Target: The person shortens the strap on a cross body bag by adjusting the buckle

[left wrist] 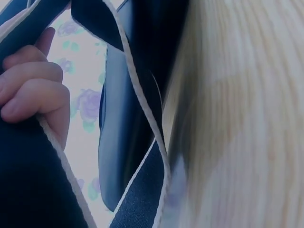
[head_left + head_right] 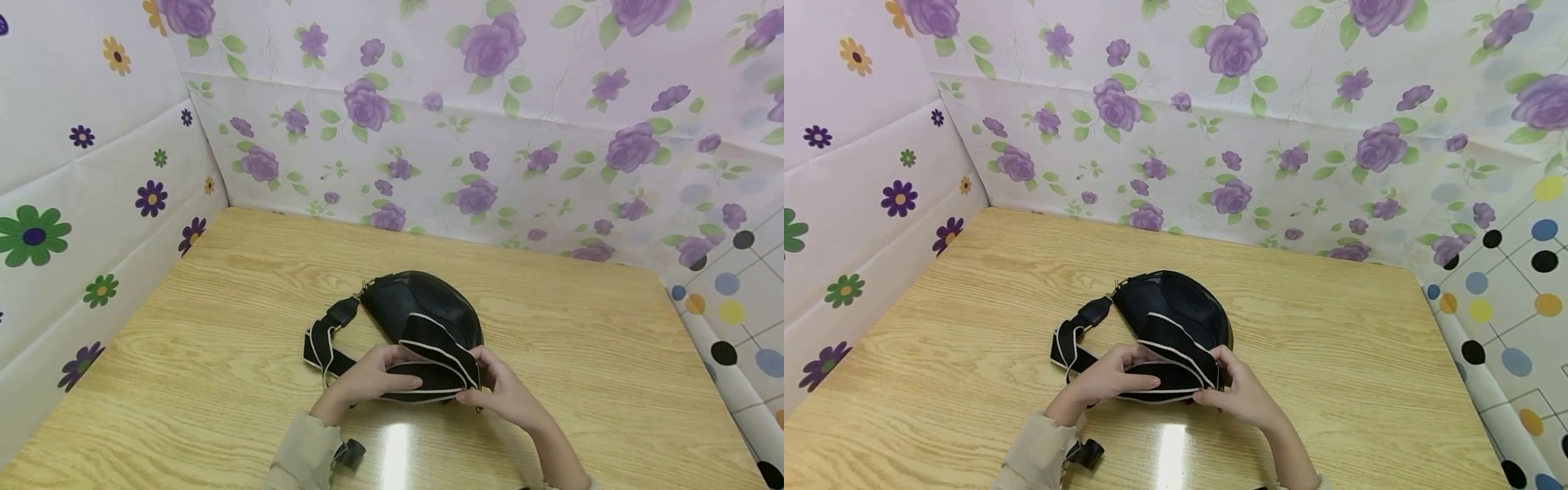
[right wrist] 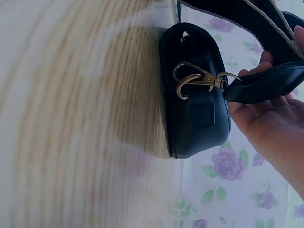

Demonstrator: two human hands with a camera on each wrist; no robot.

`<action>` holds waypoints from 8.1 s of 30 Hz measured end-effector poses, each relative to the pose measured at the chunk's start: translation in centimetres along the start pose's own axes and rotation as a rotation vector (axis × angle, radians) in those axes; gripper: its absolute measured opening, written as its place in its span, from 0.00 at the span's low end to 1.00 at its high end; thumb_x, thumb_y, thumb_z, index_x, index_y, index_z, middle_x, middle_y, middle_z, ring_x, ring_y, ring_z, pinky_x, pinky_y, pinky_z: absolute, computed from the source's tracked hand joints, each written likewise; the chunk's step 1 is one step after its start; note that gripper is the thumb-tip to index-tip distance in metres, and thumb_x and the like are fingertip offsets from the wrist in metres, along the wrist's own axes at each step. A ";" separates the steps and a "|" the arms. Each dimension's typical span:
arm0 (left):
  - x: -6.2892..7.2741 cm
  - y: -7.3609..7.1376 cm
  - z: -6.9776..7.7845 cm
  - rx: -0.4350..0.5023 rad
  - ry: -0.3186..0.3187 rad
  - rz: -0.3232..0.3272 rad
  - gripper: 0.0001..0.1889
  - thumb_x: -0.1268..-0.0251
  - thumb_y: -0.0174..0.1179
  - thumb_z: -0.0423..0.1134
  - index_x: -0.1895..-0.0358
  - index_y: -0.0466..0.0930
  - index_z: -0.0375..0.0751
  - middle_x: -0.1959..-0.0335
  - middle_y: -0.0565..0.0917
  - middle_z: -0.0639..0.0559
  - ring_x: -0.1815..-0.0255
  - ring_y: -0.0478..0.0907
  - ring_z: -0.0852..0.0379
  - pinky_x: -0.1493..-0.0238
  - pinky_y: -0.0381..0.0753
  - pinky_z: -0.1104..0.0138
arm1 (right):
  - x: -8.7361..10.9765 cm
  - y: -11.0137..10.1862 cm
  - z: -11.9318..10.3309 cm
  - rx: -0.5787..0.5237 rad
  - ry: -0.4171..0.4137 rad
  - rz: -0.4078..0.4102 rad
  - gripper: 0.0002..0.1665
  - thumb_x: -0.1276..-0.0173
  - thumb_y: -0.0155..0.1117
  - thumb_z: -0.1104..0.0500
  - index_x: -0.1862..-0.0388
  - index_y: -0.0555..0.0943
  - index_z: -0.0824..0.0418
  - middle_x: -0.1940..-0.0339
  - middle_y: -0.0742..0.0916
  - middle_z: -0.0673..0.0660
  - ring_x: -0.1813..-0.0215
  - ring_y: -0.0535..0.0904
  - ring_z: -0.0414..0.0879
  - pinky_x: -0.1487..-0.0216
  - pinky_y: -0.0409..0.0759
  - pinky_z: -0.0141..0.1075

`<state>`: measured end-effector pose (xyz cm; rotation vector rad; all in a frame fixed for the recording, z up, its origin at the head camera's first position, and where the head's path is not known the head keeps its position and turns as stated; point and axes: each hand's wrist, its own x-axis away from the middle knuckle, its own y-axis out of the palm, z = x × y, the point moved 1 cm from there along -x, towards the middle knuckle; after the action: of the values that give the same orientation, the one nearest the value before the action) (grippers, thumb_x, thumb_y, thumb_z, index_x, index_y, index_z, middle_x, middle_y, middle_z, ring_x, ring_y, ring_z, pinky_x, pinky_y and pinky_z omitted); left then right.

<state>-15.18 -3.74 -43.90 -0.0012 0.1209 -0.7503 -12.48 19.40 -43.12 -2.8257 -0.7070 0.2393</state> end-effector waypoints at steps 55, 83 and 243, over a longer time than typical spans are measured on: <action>0.3 -0.7 0.0 -0.032 0.011 -0.083 0.16 0.36 0.52 0.31 0.46 0.72 0.30 0.47 0.75 0.43 0.45 0.70 0.57 0.48 0.69 0.67 | 0.3 -0.6 -0.3 -0.009 -0.019 -0.011 0.20 0.47 0.65 0.69 0.57 0.68 0.66 0.66 0.76 0.60 0.67 0.74 0.44 0.69 0.74 0.35; -1.3 1.3 0.3 -0.094 -0.069 -0.059 0.18 0.39 0.55 0.32 0.46 0.71 0.29 0.50 0.76 0.40 0.51 0.73 0.54 0.56 0.73 0.70 | 0.6 -1.2 -0.1 -0.010 -0.045 0.000 0.20 0.47 0.66 0.67 0.57 0.68 0.64 0.66 0.76 0.56 0.65 0.74 0.44 0.64 0.73 0.35; 0.6 -1.5 0.9 -0.200 -0.066 -0.088 0.12 0.42 0.54 0.26 0.54 0.78 0.32 0.55 0.79 0.44 0.53 0.73 0.57 0.59 0.74 0.68 | 1.7 -2.8 0.3 0.089 -0.003 0.037 0.25 0.54 0.72 0.67 0.55 0.74 0.64 0.63 0.79 0.54 0.63 0.72 0.43 0.59 0.70 0.37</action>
<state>-15.71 -5.29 -43.02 -0.2224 0.1329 -0.8229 -12.33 22.69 -42.87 -2.7562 -0.6287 0.2743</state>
